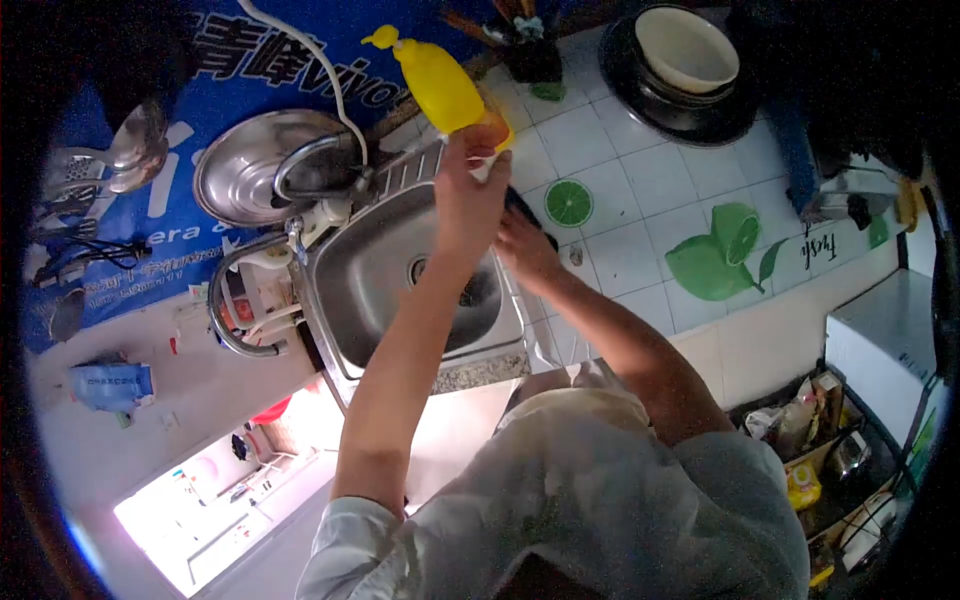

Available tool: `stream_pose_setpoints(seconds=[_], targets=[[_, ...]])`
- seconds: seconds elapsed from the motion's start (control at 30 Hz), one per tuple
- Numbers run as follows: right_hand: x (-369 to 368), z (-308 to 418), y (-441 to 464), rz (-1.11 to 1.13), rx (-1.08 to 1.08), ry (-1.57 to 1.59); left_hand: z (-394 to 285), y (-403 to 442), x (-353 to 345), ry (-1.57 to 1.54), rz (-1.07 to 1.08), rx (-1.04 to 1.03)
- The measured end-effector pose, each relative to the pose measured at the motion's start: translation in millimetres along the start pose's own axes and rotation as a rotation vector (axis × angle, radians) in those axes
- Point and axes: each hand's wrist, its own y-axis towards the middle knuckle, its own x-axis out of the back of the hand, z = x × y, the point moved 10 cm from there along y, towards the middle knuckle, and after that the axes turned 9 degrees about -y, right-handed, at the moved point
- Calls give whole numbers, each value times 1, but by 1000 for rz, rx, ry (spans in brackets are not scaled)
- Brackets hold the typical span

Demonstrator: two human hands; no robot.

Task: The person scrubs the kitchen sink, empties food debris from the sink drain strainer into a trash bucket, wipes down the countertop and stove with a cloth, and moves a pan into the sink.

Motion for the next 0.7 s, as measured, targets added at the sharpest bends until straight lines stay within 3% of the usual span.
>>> stream_pose_setpoints(seconds=[0.13, 0.2, 0.23, 0.3, 0.33, 0.37, 0.4, 0.47, 0.5, 0.6, 0.7], targets=[[30, 20, -60, 116, 139, 211, 19, 26, -38, -153, 125, 152], [45, 10, -87, 164, 156, 163, 29, 36, -50, 63, 78, 317], [57, 0, -94, 159, 165, 150, 39, 45, -63, -132, 93, 359], [83, -55, -104, 104, -186, 168, 75, 63, -79, -211, -3, 416], [97, -61, -106, 96, -177, 158, 101, 71, -86, -284, -94, 486], [118, -82, -112, 34, -338, -27, 114, 84, -100, -290, -97, 473], [135, -100, -121, -31, -500, -210, 127, 95, -94, 71, -212, 496], [137, -106, -129, -32, -502, -182, 160, 119, -90, 428, -327, 504], [136, -109, -133, -23, -511, -150, 150, 119, -89, 435, -378, 536], [121, -101, -138, 114, -514, -121, 109, 117, -90, 219, -452, 530], [119, -96, -125, 99, -433, -240, 87, 119, -88, -121, -496, 420]])
